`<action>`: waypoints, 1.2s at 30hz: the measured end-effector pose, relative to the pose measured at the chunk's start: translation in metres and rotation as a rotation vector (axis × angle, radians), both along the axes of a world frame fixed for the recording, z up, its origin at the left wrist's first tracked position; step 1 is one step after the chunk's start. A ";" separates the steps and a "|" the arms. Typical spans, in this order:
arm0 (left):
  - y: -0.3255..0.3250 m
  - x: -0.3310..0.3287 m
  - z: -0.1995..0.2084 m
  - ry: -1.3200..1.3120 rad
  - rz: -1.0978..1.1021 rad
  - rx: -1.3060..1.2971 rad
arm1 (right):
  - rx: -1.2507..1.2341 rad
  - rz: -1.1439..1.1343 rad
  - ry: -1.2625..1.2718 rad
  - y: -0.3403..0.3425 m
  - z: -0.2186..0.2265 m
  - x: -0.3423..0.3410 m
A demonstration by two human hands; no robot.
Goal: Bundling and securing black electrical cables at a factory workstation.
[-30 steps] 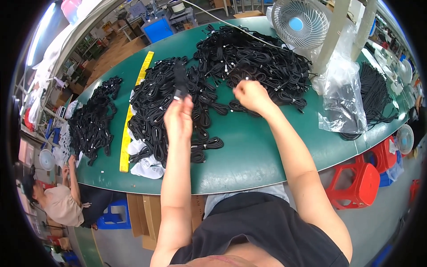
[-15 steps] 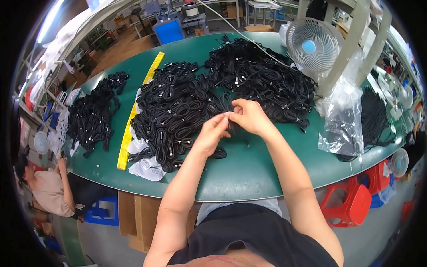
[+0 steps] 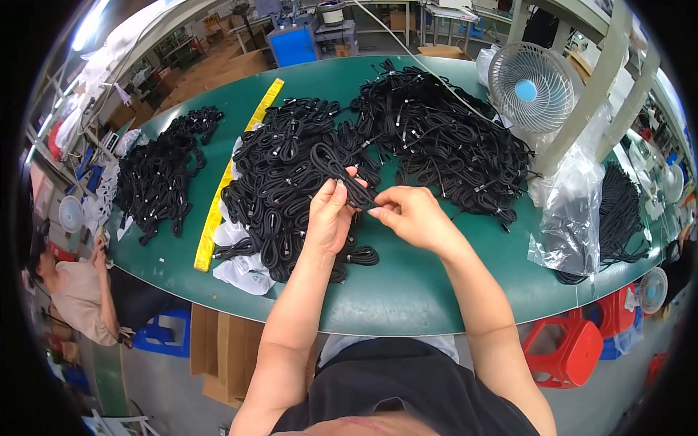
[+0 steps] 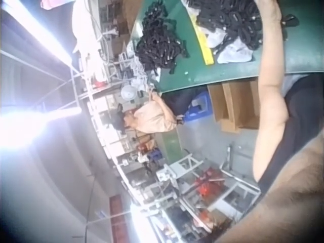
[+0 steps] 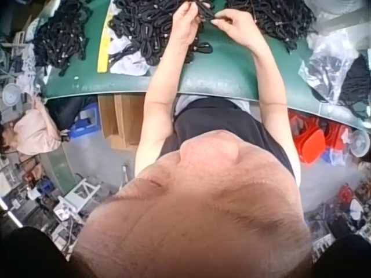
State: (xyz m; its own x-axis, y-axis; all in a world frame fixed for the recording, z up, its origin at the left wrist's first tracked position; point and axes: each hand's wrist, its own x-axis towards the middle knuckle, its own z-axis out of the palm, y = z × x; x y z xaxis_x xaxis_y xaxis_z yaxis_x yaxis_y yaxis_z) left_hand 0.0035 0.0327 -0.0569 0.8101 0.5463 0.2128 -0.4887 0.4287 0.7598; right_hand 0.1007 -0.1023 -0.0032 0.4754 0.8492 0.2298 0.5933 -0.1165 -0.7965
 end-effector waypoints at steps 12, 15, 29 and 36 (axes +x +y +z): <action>0.000 -0.003 0.002 0.165 0.085 0.231 | 0.051 -0.027 -0.173 -0.007 0.010 -0.003; -0.002 -0.003 0.002 0.168 0.065 0.263 | 0.112 0.005 -0.073 -0.010 0.010 -0.001; -0.016 0.002 -0.001 0.140 -0.026 0.154 | 0.255 -0.212 -0.544 0.005 -0.008 -0.023; -0.018 0.003 -0.004 0.147 -0.095 0.142 | 0.282 -0.232 -0.628 0.010 -0.011 -0.021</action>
